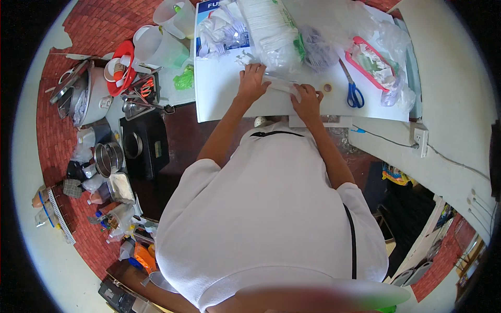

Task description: Assembling swab kits by placing swabs and paper strips into plastic bags.

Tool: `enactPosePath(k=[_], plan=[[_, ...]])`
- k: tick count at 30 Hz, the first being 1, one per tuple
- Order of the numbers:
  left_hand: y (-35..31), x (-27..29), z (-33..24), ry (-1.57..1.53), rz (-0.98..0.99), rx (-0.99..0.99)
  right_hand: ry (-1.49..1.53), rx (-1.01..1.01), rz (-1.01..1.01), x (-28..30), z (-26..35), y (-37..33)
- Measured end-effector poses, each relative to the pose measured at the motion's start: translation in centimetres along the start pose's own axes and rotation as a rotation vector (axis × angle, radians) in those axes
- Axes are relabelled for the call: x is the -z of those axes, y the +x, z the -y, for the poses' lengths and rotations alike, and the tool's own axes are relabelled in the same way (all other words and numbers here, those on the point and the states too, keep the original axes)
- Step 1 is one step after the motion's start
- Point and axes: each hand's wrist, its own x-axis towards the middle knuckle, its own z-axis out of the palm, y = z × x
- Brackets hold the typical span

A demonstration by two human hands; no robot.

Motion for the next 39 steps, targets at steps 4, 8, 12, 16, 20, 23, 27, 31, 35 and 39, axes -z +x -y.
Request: enactPosePath(k=[4, 8, 12, 16, 20, 23, 27, 31, 35, 39], plan=[[-1.0, -0.2, 0.0, -0.053, 0.165, 0.116, 0.11, 0.052, 0.018, 0.0, 0.3, 0.5], [-2.5, 0.1, -0.9, -0.047, 0.29, 0.242, 0.408, -0.009, 0.033, -1.0, -0.1, 0.8], [-4.4, -1.1, 0.2, -0.238, 0.36, 0.368, 0.533, 0.042, -0.06, -1.1, 0.2, 1.4], [-5.6, 1.0, -1.7, -0.768, 0.426, 0.607, 0.838, -0.343, 0.074, -0.7, 0.8, 1.5], [-7.5, 2.1, -3.3, -1.314, 0.352, 0.759, 1.421, -0.679, 0.395, 0.9, 3.3, 2.2], [-7.4, 3.4, -4.7, -1.239, 0.236, 0.663, 1.627, -0.52, 0.41, 3.6, 6.9, 2.9], [-6.5, 5.5, -6.1, -1.351, 0.129, 0.556, 1.526, -0.516, 0.423, 4.9, 9.6, 4.6], [-5.8, 7.0, -5.7, -1.375, 0.174, 0.727, 1.573, -0.445, 0.465, 4.4, 10.8, 5.5], [-5.5, 8.5, -5.0, -1.39, 0.112, 0.739, 1.616, -0.377, 0.493, 4.1, 12.2, 6.1], [-5.1, 9.8, -4.5, -1.349, 0.078, 0.814, 1.502, -0.268, 0.544, 2.9, 12.6, 6.5]])
